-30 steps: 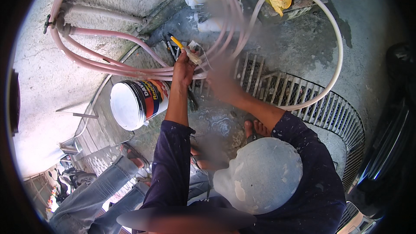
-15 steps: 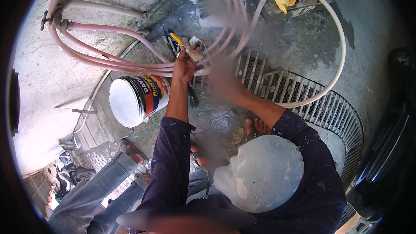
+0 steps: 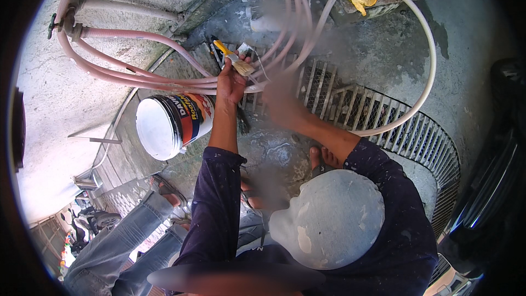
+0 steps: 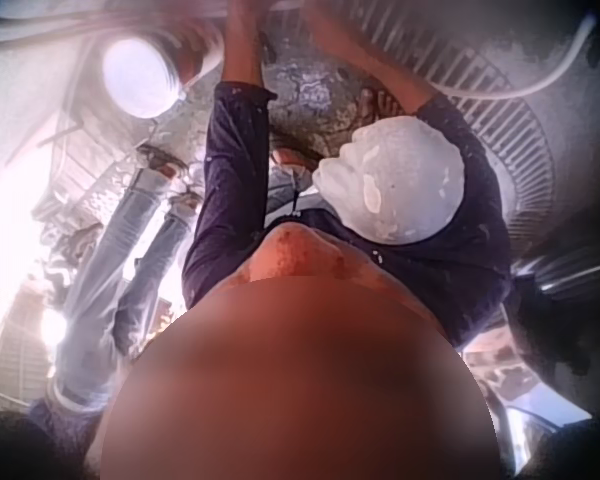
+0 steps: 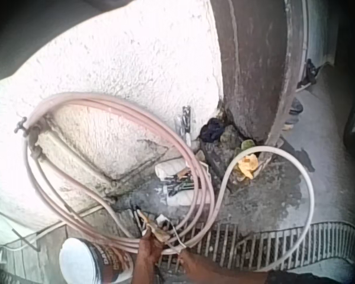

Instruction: The person pours white paint from a large bucket into a smaller bucket using a paintbrush to scrape the sides. They then carry the bucket and tools to an outdoor area and rinse the paintbrush and roller under a hose.

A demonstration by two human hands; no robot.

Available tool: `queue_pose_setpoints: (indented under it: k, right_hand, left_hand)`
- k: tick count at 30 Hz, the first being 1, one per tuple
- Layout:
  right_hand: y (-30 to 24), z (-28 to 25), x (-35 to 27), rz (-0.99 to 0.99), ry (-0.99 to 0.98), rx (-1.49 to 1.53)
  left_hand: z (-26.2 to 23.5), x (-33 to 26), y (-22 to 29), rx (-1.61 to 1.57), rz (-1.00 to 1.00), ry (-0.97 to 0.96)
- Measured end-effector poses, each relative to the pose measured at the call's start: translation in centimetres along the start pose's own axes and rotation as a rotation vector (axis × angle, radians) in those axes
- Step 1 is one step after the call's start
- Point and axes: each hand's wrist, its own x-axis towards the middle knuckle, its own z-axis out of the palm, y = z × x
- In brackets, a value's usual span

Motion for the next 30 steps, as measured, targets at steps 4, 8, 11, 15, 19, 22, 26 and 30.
queue_pose_setpoints:
  k: [4, 8, 11, 15, 19, 22, 26, 30]
  right_hand:
    - [-0.5, -0.3, 0.0, 0.021, -0.010, 0.018]
    - [-0.6, -0.4, 0.1, -0.033, 0.061, 0.079]
    - [-0.5, -0.3, 0.0, -0.035, 0.083, 0.116]
    - [-0.3, -0.2, 0.1, -0.040, 0.078, 0.064]
    - [-0.4, -0.3, 0.1, -0.039, 0.092, 0.135]
    - [-0.6, -0.3, 0.0, -0.009, 0.078, 0.145]
    - [-1.2, -0.6, 0.1, -0.025, 0.117, 0.153]
    - [-2.3, -1.3, 0.2, 0.027, 0.081, 0.123]
  left_hand:
    - [0.2, 0.0, -0.2, 0.085, 0.036, -0.057]
    - [1.0, -0.5, -0.3, 0.146, 0.023, 0.024]
    - [1.7, -0.8, -0.3, 0.151, 0.017, 0.059]
    - [2.2, -1.0, -0.2, 0.134, 0.003, 0.099]
    - [2.4, -1.1, 0.2, 0.140, -0.013, 0.054]
    - [2.4, -1.3, 0.3, 0.149, -0.027, 0.073]
    - [2.0, -1.3, 0.5, 0.113, -0.035, 0.065]
    - [1.3, -1.1, 1.1, 0.111, -0.067, 0.079]
